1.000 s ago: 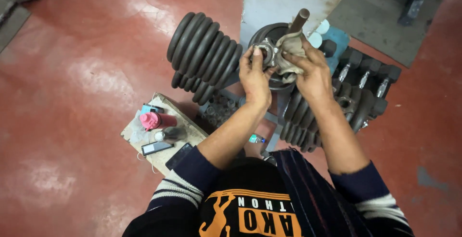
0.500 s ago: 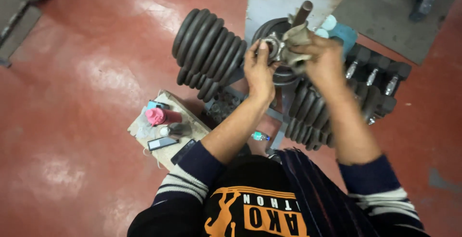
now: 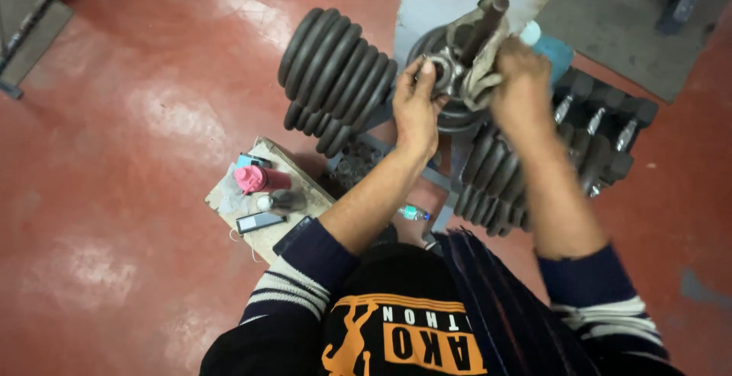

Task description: The recorder is cleaning a metal weight-adjustment component with a cloth in a gym environment.

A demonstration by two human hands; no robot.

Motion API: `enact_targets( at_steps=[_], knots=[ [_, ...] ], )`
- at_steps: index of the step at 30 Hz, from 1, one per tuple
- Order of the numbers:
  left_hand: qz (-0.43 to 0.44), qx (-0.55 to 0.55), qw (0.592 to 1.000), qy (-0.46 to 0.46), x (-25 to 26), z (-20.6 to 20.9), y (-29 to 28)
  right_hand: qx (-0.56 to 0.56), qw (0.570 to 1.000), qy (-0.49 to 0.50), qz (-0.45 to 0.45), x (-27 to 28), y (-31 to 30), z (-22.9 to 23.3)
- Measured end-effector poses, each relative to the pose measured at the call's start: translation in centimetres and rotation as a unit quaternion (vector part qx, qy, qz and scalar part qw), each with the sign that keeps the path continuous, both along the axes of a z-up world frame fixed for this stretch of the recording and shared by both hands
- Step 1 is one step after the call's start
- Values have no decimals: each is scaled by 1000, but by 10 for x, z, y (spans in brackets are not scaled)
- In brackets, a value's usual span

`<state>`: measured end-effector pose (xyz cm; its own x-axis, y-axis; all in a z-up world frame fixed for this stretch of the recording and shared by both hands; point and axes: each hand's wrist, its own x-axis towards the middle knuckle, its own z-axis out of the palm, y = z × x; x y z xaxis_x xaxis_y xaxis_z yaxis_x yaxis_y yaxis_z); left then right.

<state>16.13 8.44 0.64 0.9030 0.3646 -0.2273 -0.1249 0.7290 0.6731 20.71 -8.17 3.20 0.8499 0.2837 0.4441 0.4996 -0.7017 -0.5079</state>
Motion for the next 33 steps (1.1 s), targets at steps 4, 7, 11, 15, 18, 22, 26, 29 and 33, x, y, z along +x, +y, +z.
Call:
enact_targets(
  at_steps=[4, 7, 11, 15, 18, 22, 26, 29, 33],
  knots=[
    [-5, -25, 999, -24, 2, 2, 3, 70, 988, 128, 41, 9, 2, 52],
    [-18, -4, 1000, -25, 0, 4, 3, 394, 874, 282, 41, 8, 34, 76],
    [-12, -11, 1000, -21, 1, 1, 1, 348, 909, 85, 210, 18, 48, 58],
    [-4, -12, 1000, -12, 10, -5, 3, 503, 813, 281, 78, 71, 32, 3],
    [-28, 7, 1000, -6, 8, -3, 4, 536, 723, 400, 175, 83, 32, 39],
    [-15, -1, 1000, -10, 6, -5, 2, 566, 704, 372, 212, 100, 33, 54],
    [-17, 1, 999, -30, 4, -9, 0, 581, 680, 362, 262, 96, 40, 33],
    [-16, 26, 1000, -7, 9, -7, -3, 653, 661, 318, 187, 106, 37, -16],
    [-2, -9, 1000, -6, 10, -13, -3, 599, 748, 260, 123, 112, 5, -53]
  ],
)
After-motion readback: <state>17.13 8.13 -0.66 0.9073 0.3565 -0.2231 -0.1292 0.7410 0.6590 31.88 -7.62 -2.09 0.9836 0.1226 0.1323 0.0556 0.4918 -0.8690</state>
